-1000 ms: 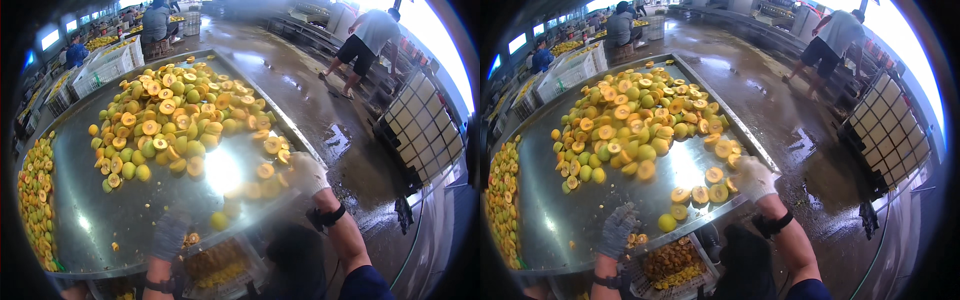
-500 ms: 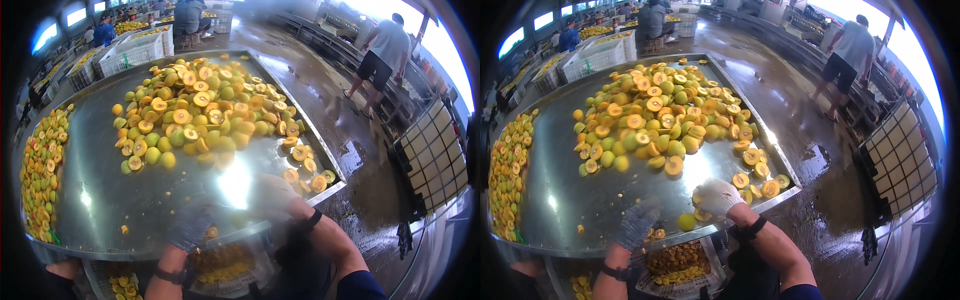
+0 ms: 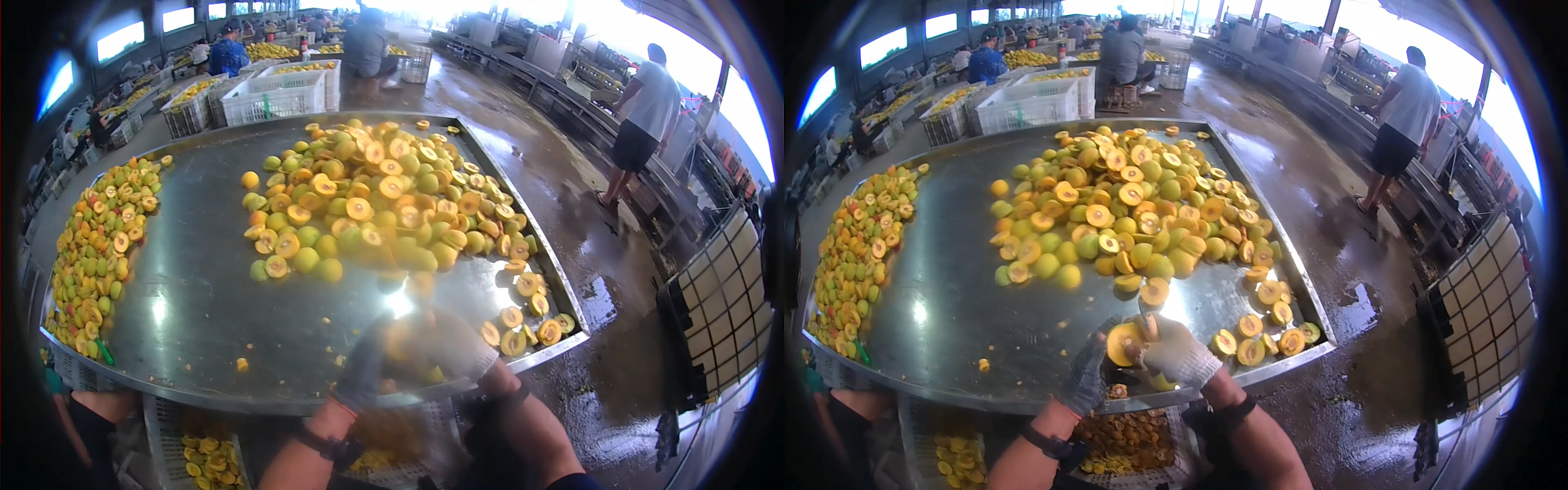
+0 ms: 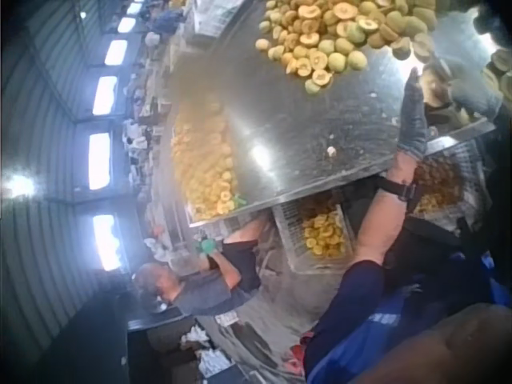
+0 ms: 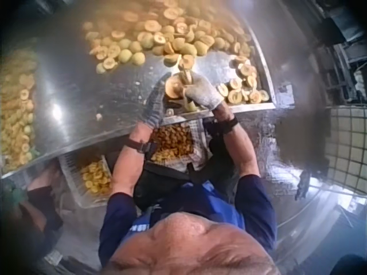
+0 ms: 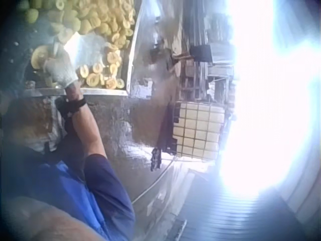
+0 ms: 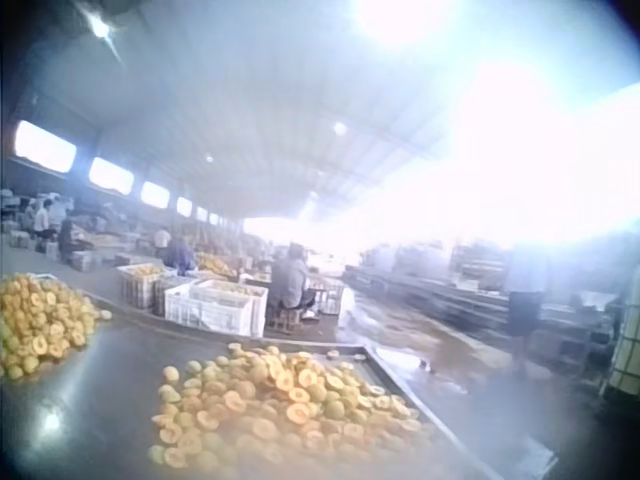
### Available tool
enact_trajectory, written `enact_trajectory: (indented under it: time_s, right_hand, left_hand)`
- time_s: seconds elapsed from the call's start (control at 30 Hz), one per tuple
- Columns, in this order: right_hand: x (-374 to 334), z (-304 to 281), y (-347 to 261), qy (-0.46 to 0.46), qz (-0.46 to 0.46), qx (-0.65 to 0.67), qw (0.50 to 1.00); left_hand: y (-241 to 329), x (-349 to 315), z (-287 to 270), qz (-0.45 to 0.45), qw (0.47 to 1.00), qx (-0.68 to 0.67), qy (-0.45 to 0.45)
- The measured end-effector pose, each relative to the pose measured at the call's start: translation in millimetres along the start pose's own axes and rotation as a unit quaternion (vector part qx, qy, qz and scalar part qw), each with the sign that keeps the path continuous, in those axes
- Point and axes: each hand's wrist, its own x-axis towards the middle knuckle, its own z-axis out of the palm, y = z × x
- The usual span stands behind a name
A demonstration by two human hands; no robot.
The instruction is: The person sorts fruit halves on a metal table by hand, picking them up from a pile and placing them into crates beneath the table edge.
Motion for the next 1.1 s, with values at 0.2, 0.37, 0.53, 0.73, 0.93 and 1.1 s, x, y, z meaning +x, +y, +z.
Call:
enact_trajectory:
  time_s: [0.2, 0.37, 0.53, 0.73, 0.93, 1.1]
  right_hand:
    - [-12, 22, -24, 0.04, 0.042, 0.042, 0.997]
    - [-5, 36, -21, 0.033, 0.046, 0.136, 0.989]
    - [-7, 39, -28, 0.047, -0.04, 0.097, 0.993]
    - [-8, 46, -18, 0.015, -0.114, 0.23, 0.966]
    - [-1, 39, -35, -0.055, -0.01, 0.098, 0.994]
    - [3, 37, -34, -0.065, 0.031, 0.054, 0.996]
  left_hand:
    - [21, -5, -7, 0.096, 0.991, 0.068, 0.056]
    - [-5, -7, -16, 0.014, 0.994, -0.073, 0.083]
    - [33, -5, -13, -0.011, 0.984, -0.156, 0.089]
    - [42, -3, -23, 0.014, 0.997, -0.025, 0.065]
    - [26, 0, -52, -0.122, 0.974, -0.191, 0.001]
    - [46, -1, -36, -0.103, 0.97, -0.217, 0.027]
